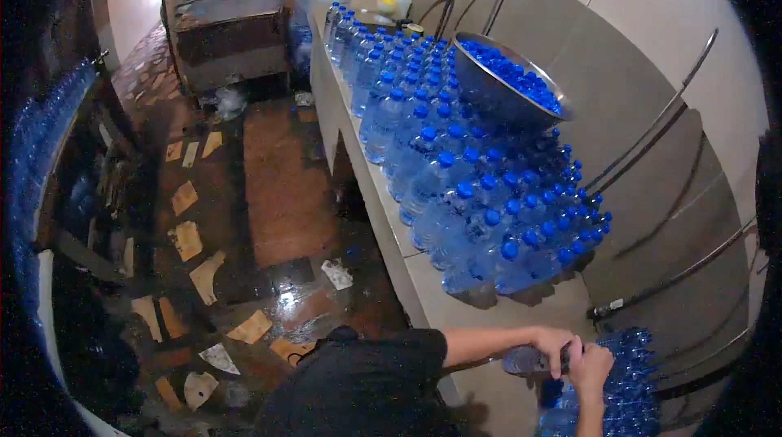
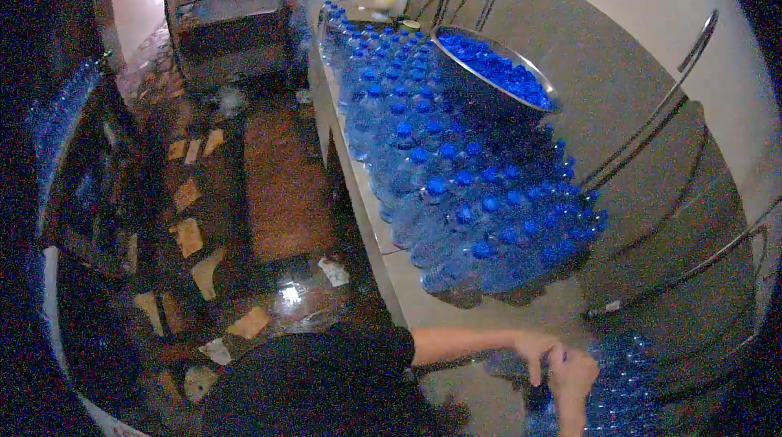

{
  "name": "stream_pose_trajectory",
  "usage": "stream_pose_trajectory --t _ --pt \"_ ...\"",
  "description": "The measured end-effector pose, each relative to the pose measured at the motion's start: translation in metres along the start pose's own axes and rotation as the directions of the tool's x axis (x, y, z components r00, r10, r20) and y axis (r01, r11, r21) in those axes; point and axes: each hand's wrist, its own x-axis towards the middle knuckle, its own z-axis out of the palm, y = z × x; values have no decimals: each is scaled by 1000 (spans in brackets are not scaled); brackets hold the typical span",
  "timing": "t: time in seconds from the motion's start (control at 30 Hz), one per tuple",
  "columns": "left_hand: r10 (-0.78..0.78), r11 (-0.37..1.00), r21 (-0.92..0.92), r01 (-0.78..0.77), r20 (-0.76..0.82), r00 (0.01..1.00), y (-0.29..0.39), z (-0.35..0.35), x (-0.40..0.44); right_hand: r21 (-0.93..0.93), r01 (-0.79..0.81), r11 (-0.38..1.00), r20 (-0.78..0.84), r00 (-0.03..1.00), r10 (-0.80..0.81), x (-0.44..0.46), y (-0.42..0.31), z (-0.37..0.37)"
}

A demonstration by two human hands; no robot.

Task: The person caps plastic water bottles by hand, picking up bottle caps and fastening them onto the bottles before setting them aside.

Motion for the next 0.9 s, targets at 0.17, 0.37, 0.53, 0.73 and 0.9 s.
stream_pose_trajectory --t 0.17,0.37,0.53,0.73,0.9 --pt "110 951 210 228 -916 386 59 100 -18 -68 -153 986 -21 988 152 -11 -18 -7" --pt "247 965 147 -216 -247 937 33 12 -18 185 160 970 -117 983 -140 -12 2 -5" --pt "-114 980 38 196 -698 707 56 79 -16 -168 -20 985 -54 998 11 -21 -6 3" --pt "148 979 -116 -166 -147 978 37 28 -10 -59 26 998 -32 999 -28 -27 0 0" --pt "-100 993 -47 112 -843 529 55 121 -7 -283 -194 939 -168 974 151 -41 -15 2"
